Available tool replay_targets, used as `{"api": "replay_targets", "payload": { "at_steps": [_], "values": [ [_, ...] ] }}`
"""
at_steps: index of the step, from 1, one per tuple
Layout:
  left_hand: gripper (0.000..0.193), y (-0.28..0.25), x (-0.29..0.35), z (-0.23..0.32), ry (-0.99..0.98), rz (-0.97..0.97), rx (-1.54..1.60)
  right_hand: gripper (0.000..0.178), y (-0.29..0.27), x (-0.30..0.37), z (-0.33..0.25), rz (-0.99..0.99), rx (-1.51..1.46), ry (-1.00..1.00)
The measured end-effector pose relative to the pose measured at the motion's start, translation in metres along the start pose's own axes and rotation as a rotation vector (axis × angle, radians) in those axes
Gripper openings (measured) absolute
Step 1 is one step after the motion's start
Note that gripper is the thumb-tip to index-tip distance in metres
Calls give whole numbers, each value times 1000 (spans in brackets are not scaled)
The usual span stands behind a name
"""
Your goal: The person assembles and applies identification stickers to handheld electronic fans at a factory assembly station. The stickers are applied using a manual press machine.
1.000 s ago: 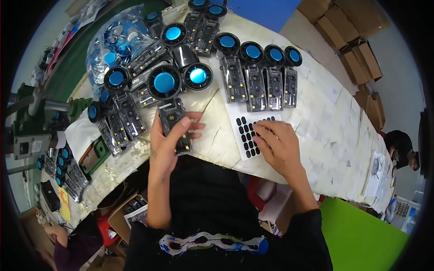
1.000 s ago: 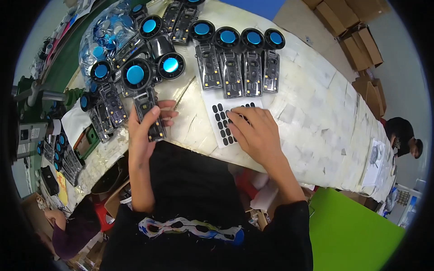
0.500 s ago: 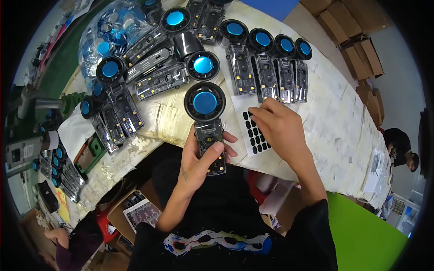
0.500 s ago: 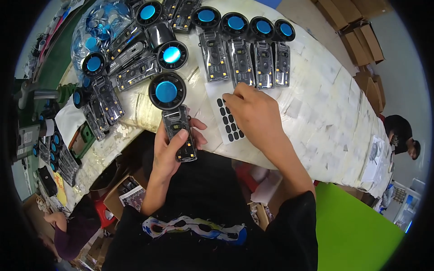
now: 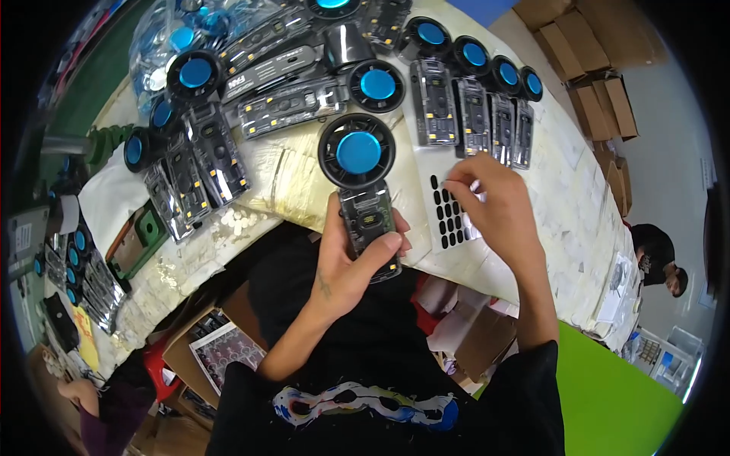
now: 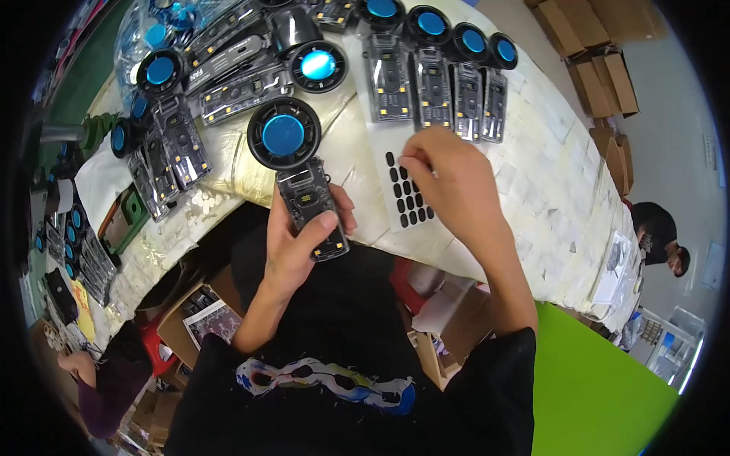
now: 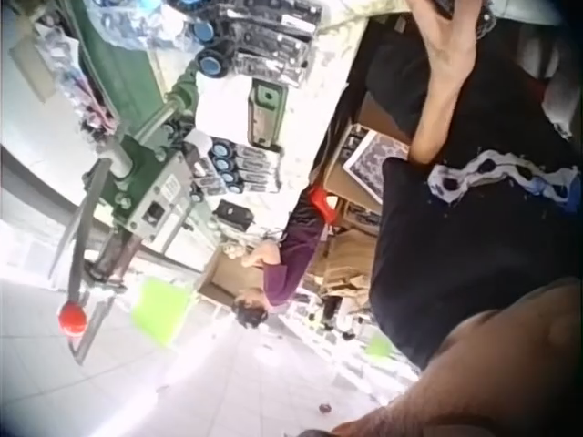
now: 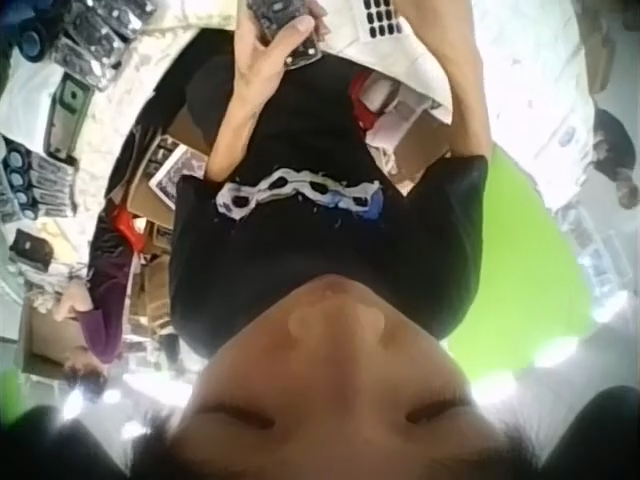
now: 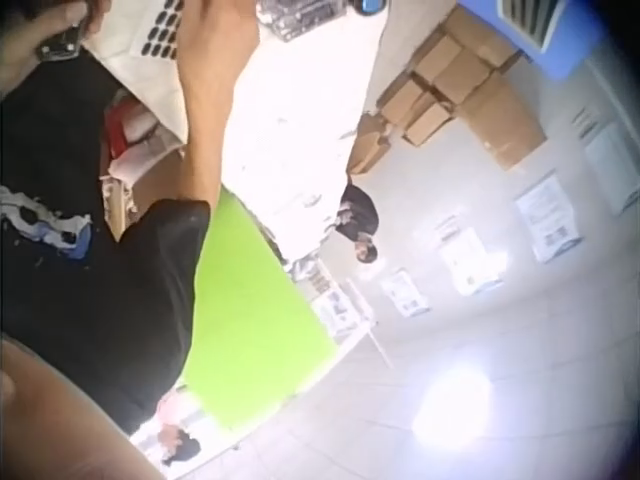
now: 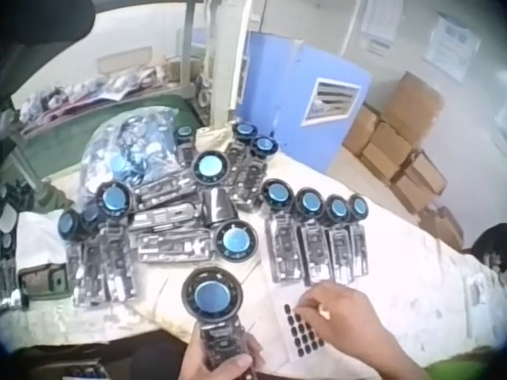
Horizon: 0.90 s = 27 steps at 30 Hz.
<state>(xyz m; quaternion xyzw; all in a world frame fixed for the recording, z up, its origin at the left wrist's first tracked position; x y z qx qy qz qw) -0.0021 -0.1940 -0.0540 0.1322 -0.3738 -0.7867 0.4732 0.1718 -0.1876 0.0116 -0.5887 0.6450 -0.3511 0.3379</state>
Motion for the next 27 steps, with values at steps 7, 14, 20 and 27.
{"api": "replay_targets", "payload": {
  "at_steps": [7, 14, 20, 27],
  "values": [
    [64, -3, 8, 1, 101, 5, -217, 8, 20, 36, -49, -82, -936, 401],
    [69, -6, 11, 3, 99, 70, -145, 8, 40, 39, -62, -60, -962, 399],
    [61, -4, 15, 10, 138, 48, -95, 8, 43, 38, -68, -60, -927, 379],
    [72, -10, 17, 7, 151, 98, -141, 9, 42, 38, -70, -35, -881, 355]
  ]
}}
Point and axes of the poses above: each hand's wrist, its own x-axis away from the middle knuckle, its own y-axis out of the palm, z = x × y, the point moved 9 cm from there along -x, towards the middle knuckle, and after that the axes turned 4 degrees about x, right-handed, at the moved point
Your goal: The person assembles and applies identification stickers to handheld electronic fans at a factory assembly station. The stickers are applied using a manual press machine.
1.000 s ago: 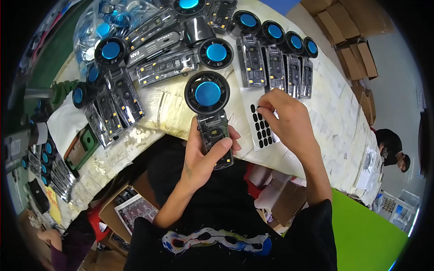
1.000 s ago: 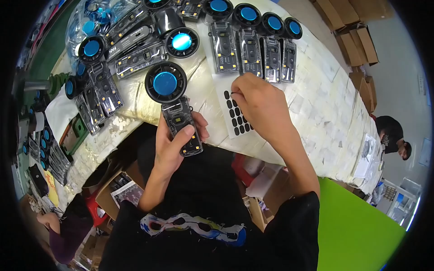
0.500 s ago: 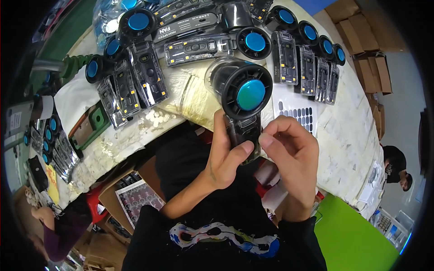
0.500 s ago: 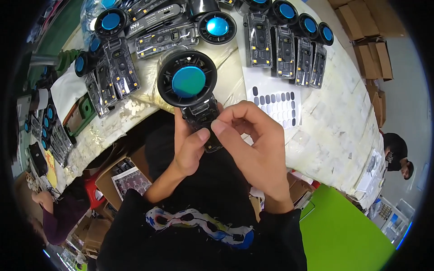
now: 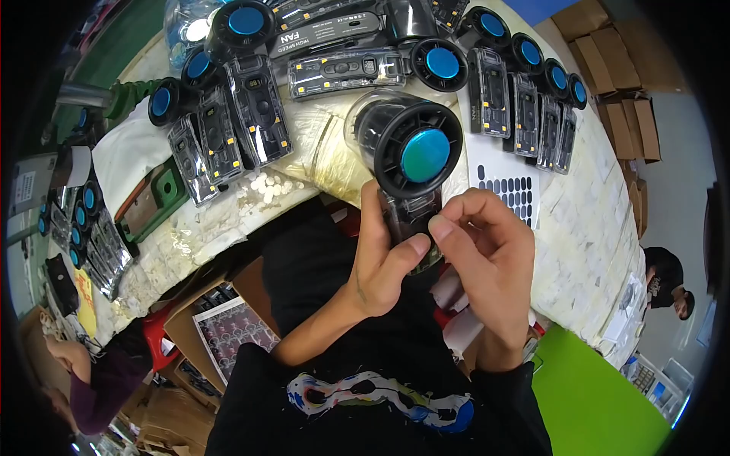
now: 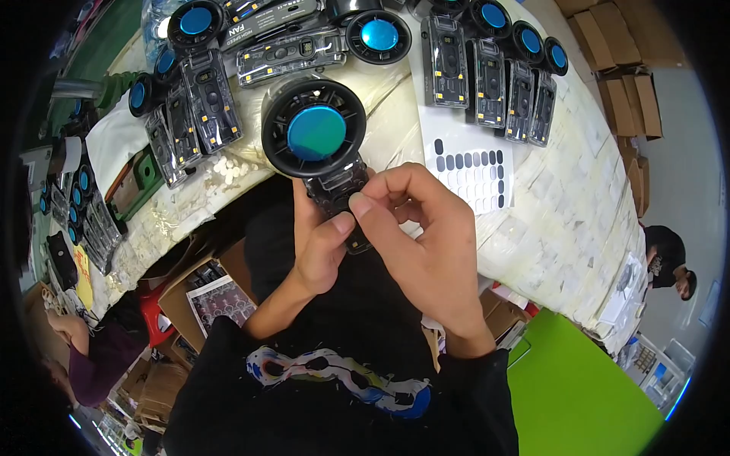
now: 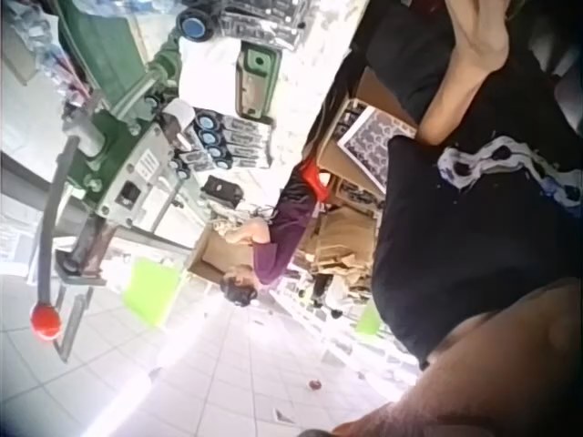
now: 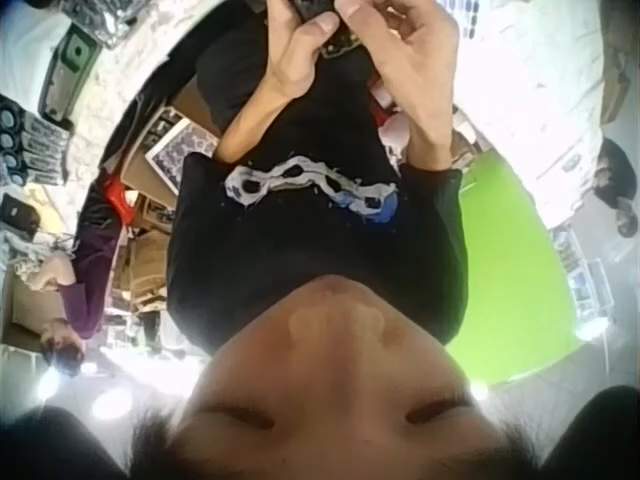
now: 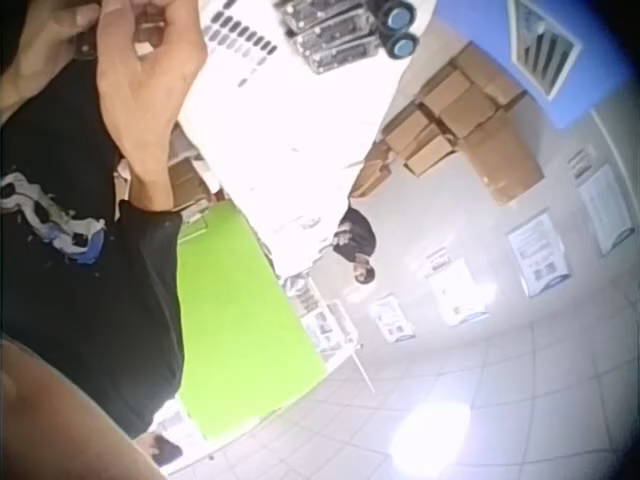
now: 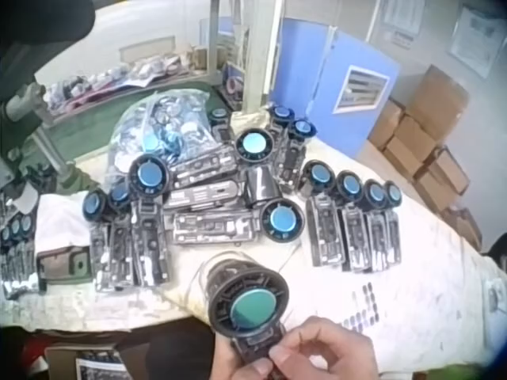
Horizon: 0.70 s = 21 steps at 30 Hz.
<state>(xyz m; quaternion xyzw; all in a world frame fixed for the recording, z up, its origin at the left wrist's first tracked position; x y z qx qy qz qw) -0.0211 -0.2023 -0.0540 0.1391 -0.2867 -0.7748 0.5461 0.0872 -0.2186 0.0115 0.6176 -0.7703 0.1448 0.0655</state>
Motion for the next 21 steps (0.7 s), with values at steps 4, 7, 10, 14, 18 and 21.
{"api": "replay_targets", "payload": {
  "at_steps": [4, 7, 10, 14, 18, 21],
  "values": [
    [71, 2, 1, 1, -24, 9, 7, 9, 1, 2, 0, 25, 18, -27],
    [70, 2, 2, 3, -42, 9, 4, 9, 2, 4, -3, 60, 97, -84],
    [69, 1, 2, 2, -52, 16, 5, 10, 4, 6, -7, 92, 130, -212],
    [68, -4, 2, -3, -71, 16, 127, 12, 5, 6, -7, 183, 150, -283],
    [62, 7, 0, 1, -78, -27, 360, 11, -13, 7, -5, 260, -57, -190],
    [62, 5, -1, -2, -83, -31, 303, 11, -23, 7, 0, 282, -21, -209]
  ]
}}
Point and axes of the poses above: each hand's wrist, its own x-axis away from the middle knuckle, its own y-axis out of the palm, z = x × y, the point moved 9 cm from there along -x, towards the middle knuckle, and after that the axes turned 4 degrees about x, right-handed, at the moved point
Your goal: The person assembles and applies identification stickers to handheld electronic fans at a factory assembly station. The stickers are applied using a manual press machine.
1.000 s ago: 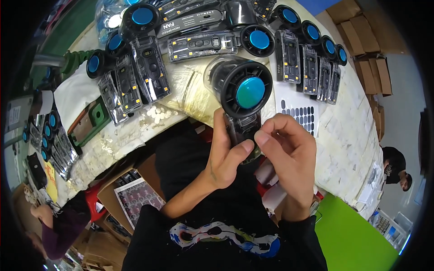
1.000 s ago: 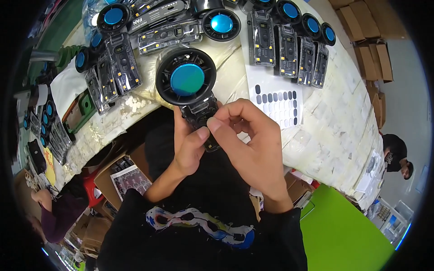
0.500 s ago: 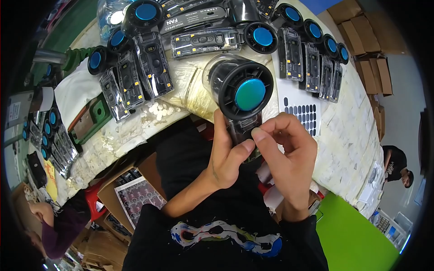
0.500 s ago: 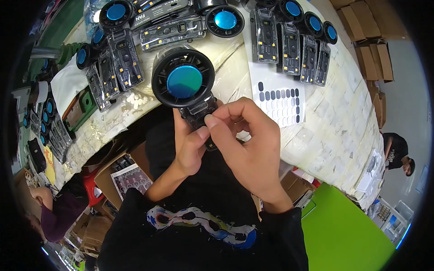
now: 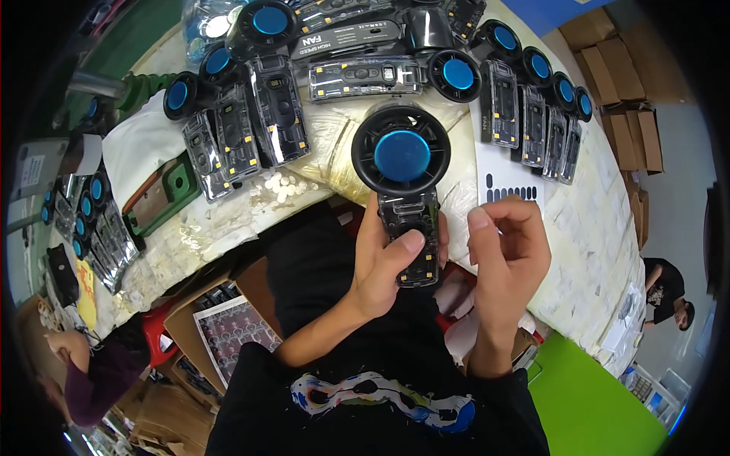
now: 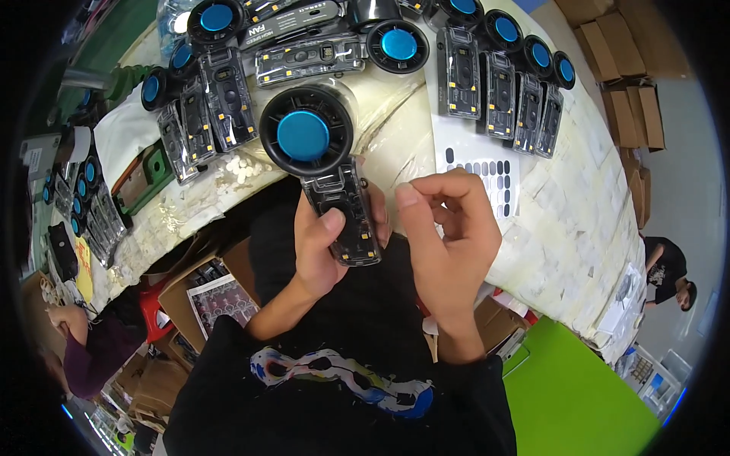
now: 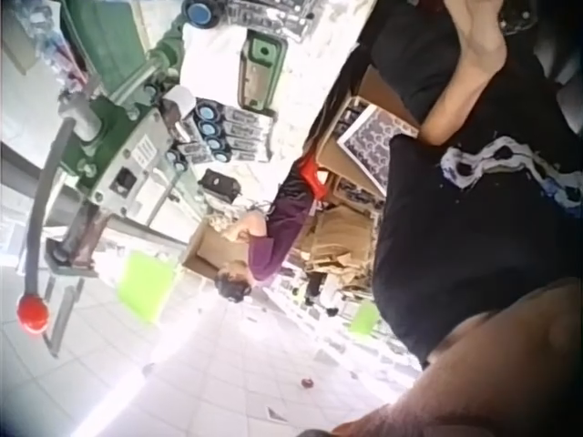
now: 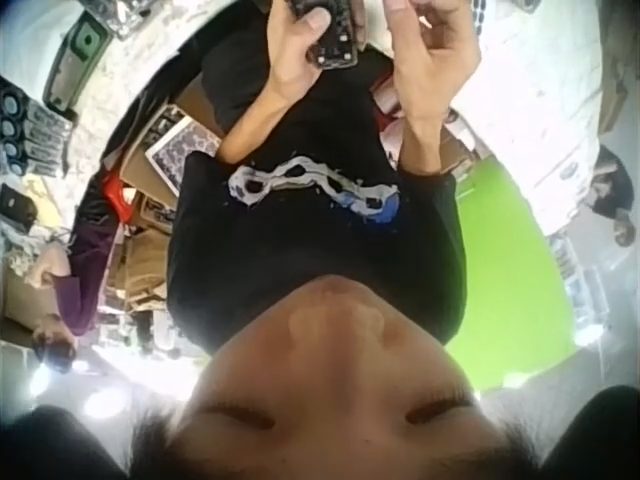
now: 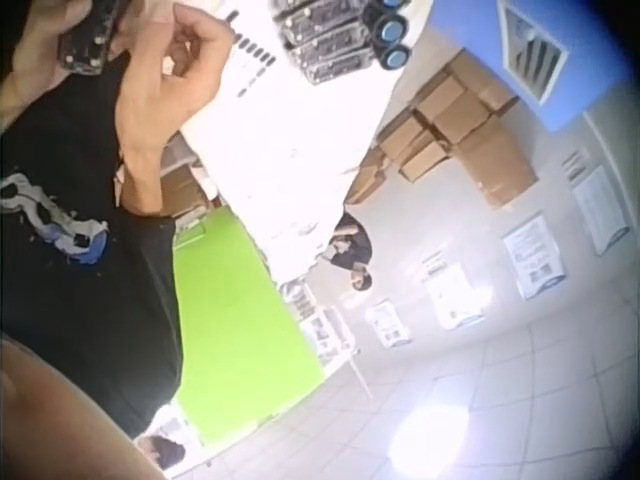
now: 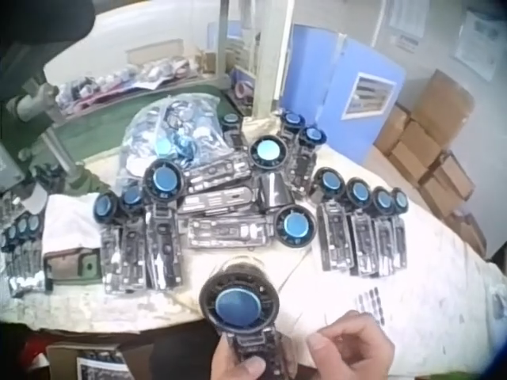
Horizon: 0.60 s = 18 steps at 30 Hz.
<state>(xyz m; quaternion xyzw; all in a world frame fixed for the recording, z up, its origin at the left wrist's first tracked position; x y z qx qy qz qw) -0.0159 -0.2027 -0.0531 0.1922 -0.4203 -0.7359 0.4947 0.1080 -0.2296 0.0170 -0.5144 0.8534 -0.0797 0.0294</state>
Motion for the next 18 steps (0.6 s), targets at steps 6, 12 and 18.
{"api": "replay_targets", "payload": {
  "at_steps": [6, 12, 18],
  "values": [
    [48, -12, 6, 14, 16, 119, -68, 11, 13, 7, 6, -59, -11, 33],
    [37, -6, 13, 24, 36, 45, -109, 12, 35, 15, 8, -209, -39, -150],
    [42, -10, 23, 38, 148, 77, -231, 32, 51, 21, 7, -322, 90, -155]
  ]
}}
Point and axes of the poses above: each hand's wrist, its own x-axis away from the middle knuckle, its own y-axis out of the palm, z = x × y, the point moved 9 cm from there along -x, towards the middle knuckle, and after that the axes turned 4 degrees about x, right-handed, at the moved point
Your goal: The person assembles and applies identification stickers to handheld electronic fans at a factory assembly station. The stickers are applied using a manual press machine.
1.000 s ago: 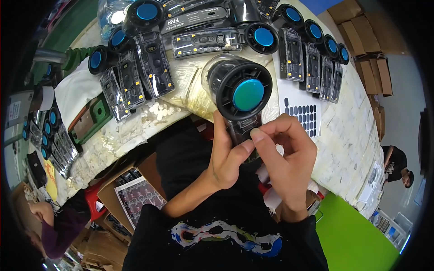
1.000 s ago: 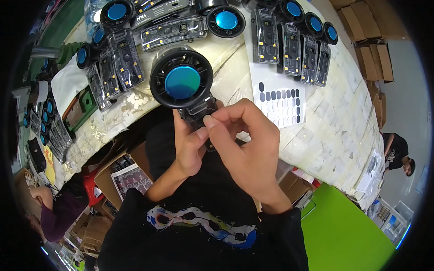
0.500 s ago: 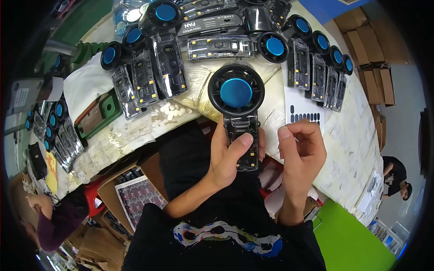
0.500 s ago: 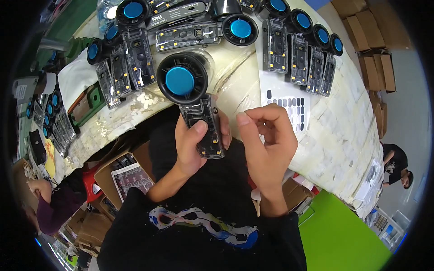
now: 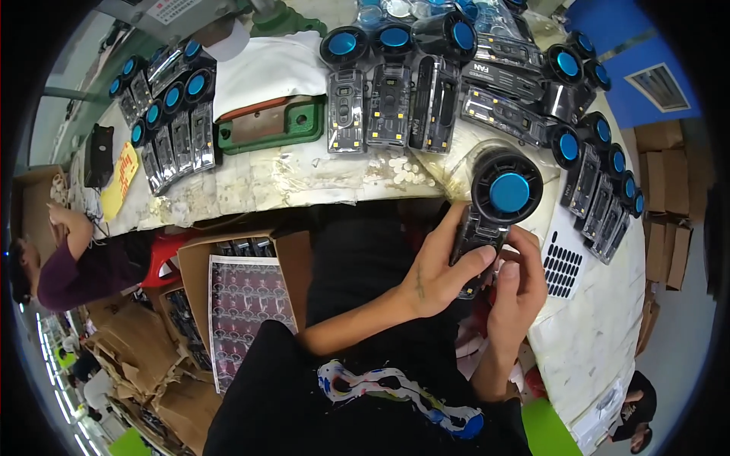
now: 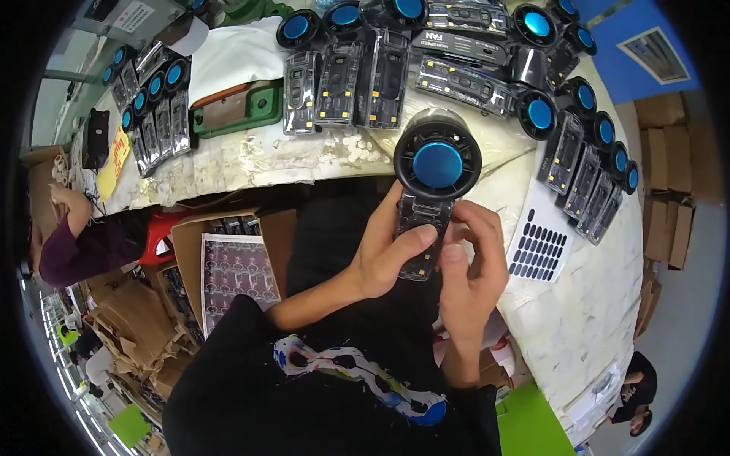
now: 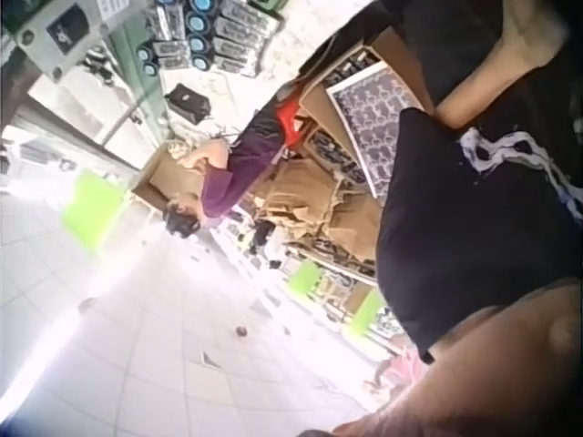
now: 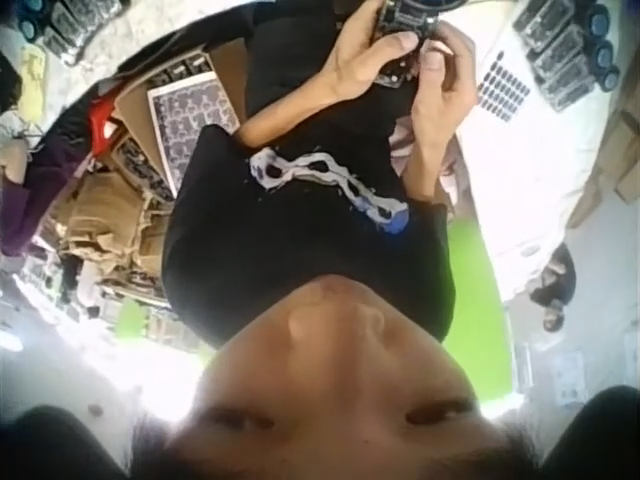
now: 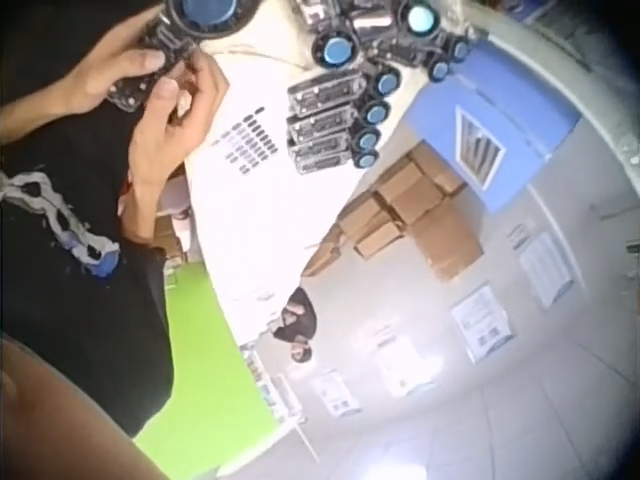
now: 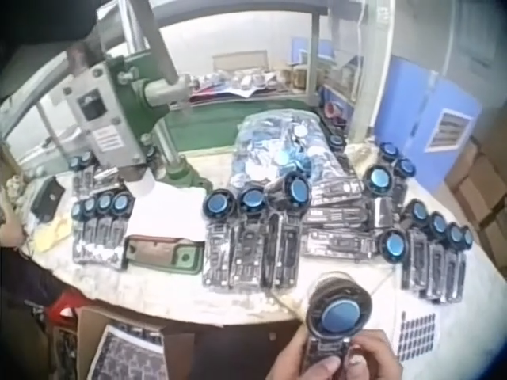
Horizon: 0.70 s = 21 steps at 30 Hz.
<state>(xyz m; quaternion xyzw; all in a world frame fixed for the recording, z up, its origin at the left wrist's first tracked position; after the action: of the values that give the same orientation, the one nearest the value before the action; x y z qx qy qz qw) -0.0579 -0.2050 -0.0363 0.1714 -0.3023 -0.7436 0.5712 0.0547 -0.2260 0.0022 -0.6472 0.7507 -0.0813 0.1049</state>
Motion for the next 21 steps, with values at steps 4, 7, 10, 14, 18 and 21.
{"api": "replay_targets", "payload": {
  "at_steps": [4, 7, 10, 14, 18, 21],
  "values": [
    [54, -1, 11, -13, -13, -60, -183, 40, 8, 3, 7, -97, 50, 34],
    [72, 23, 12, -5, 57, -227, -300, 53, -2, 12, 17, 40, -357, 183],
    [56, 59, 9, -9, 53, -388, -679, 57, -67, 30, 35, 263, -170, 247],
    [51, 81, -14, 0, 213, -400, -760, 28, -192, 66, 54, 671, 254, 289],
    [46, 94, -57, -5, 424, -350, -877, 36, -279, 102, 104, 689, 522, 611],
    [39, 94, -78, -13, 315, -305, -862, 41, -305, 101, 91, 800, 875, 375]
  ]
}}
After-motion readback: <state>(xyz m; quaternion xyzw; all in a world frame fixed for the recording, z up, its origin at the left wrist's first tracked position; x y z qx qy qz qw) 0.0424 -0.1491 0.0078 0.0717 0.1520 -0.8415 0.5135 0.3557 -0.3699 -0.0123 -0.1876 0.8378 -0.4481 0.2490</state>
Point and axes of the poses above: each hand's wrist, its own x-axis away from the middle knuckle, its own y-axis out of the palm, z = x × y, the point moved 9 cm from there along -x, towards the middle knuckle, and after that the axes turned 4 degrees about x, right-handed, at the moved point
